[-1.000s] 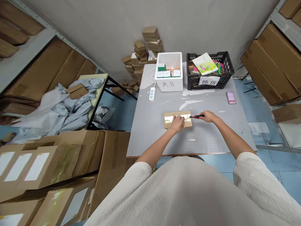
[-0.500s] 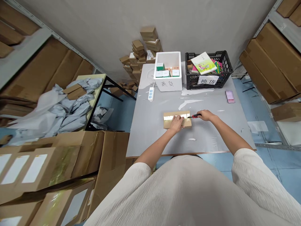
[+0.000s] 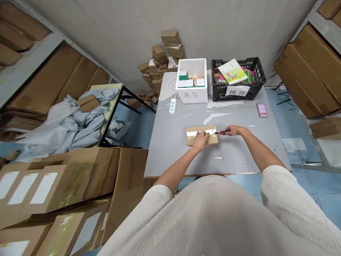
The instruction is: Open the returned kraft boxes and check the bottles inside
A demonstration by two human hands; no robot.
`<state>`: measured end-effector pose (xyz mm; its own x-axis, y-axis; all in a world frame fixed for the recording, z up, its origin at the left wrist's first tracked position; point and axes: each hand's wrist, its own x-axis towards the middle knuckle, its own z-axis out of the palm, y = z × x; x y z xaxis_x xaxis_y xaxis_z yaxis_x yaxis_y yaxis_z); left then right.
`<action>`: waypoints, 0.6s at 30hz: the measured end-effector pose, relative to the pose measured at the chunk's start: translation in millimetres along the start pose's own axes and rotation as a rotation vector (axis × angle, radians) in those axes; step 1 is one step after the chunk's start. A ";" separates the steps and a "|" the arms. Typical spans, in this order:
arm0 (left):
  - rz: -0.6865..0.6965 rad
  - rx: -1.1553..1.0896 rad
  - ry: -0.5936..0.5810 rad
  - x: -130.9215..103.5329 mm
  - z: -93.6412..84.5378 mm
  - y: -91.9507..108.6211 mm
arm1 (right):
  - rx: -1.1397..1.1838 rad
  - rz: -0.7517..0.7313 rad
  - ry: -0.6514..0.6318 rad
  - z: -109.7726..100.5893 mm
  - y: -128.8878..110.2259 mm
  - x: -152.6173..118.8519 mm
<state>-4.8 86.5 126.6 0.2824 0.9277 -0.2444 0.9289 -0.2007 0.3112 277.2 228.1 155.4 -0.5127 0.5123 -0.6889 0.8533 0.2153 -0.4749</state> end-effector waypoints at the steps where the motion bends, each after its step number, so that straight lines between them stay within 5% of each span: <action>1: 0.004 0.000 0.001 -0.4 -0.4 0.4 | 0.046 0.001 -0.029 2.4 3.0 -2.2; 11: 0.029 0.026 0.005 1.2 0.8 1.4 | 0.109 -0.013 0.038 13.4 0.5 -4.3; 18: 0.003 -0.003 -0.011 2.8 1.8 0.6 | 0.206 0.006 -0.052 21.8 14.0 -14.2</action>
<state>-3.0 88.4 124.4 0.2881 0.9236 -0.2530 0.9273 -0.2031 0.3145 294.4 205.7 146.6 -0.5169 0.4684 -0.7166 0.8214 0.0356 -0.5692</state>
